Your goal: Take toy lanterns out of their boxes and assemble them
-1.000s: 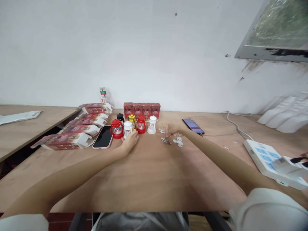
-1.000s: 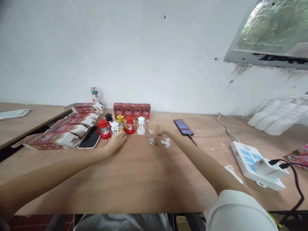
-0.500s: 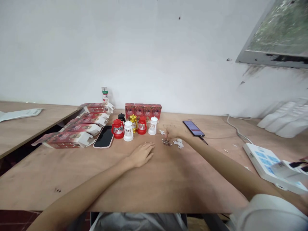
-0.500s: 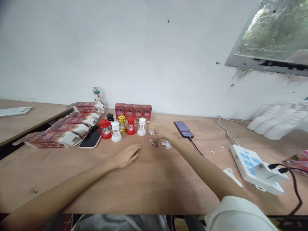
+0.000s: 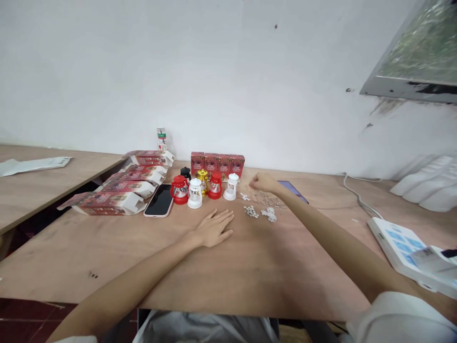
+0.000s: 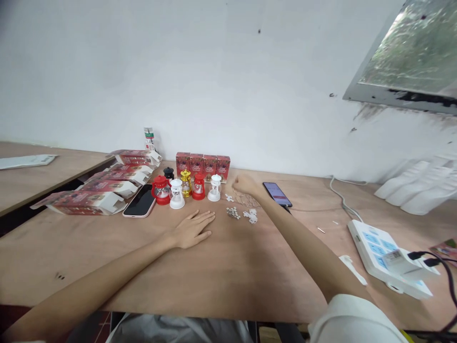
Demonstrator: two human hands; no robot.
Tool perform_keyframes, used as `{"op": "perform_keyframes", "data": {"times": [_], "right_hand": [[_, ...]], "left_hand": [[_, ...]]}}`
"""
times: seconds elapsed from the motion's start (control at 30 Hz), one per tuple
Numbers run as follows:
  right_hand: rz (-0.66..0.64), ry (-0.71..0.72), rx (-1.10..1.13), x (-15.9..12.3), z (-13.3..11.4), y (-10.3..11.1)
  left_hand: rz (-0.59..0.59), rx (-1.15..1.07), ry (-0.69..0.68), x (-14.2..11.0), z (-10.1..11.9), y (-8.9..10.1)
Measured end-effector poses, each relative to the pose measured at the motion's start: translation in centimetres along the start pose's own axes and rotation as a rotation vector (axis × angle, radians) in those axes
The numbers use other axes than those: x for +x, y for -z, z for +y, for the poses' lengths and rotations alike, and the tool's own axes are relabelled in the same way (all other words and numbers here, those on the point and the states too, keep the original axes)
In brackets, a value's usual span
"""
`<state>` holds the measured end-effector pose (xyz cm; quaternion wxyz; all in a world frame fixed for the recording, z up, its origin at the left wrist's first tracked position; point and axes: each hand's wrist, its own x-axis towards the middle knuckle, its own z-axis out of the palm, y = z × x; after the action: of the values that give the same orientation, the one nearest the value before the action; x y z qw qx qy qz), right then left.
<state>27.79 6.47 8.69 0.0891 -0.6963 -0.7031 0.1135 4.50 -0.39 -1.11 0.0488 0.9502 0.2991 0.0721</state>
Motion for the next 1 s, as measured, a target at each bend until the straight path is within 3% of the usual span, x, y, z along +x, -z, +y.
{"op": "perform_keyframes", "data": {"times": [0.1,0.2,0.27,0.4,0.6,0.83,0.9,1.0], "right_hand": [[0.285,0.019,-0.035,1.5,-0.8,2.1],[0.466,0.168,-0.118,3.5,-1.6,2.8],[0.435,0.229,-0.211,4.9,-1.9,2.3],[0.294,0.176,-0.292,7.0,-1.9,0.7],[0.372,0.160,-0.289,7.6,-1.4,0.6],[0.408,0.167,-0.230,6.2,0.4,1.6],[0.543,0.173,-0.148,4.8,1.3,2.7],[0.906,0.172,0.083,1.4,2.0,4.8]], "left_hand": [[-0.027,0.000,0.007,0.0,0.0,0.1],[-0.020,0.018,0.000,0.0,0.0,0.1],[-0.014,0.026,-0.005,-0.1,0.0,0.1],[-0.047,0.003,0.017,-0.1,0.1,0.4],[-0.059,-0.042,0.044,-0.1,0.4,0.9],[0.012,-0.164,0.042,0.0,0.1,0.6],[0.036,-0.220,0.053,0.0,0.0,0.7],[0.079,-0.367,0.088,0.1,0.0,0.9]]}}
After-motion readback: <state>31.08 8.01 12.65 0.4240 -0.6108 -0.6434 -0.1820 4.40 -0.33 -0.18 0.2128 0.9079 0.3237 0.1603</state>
